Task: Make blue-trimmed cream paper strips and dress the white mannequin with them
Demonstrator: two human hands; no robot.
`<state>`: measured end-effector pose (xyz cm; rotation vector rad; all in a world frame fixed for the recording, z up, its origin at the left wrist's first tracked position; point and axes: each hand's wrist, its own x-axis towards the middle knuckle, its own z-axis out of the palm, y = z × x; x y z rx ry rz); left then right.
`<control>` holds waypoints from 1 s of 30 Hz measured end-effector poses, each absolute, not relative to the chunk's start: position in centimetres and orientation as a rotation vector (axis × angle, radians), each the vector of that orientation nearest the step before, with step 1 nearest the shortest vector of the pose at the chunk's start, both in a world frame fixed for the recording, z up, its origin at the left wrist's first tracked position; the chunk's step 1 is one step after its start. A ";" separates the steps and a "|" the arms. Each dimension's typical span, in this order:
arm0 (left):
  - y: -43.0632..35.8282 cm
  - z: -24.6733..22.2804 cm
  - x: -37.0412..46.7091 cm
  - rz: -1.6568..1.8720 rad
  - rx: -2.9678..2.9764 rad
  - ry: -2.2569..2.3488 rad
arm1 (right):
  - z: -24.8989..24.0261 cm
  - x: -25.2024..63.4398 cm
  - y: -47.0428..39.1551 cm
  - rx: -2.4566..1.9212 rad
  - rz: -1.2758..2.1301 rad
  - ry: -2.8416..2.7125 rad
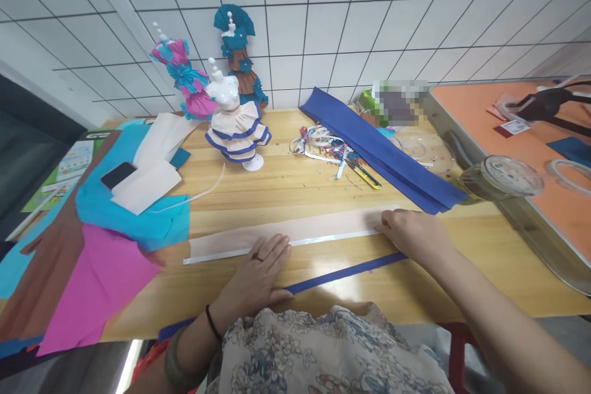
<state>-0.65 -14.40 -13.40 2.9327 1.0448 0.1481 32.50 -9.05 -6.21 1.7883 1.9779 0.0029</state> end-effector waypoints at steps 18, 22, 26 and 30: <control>-18.5 -13.4 -8.9 0.097 2.671 1.860 | -6.8 33.1 -9.3 1.777 0.003 1.994; -18.5 -13.6 -10.2 0.146 2.603 2.017 | -6.8 33.2 -9.2 1.770 -0.002 2.005; -18.2 -13.2 -9.7 0.267 2.619 2.009 | -6.7 33.2 -9.1 1.764 -0.016 2.016; -16.6 -11.9 -4.9 0.333 2.722 1.662 | -6.5 32.9 -9.0 1.760 -0.017 2.022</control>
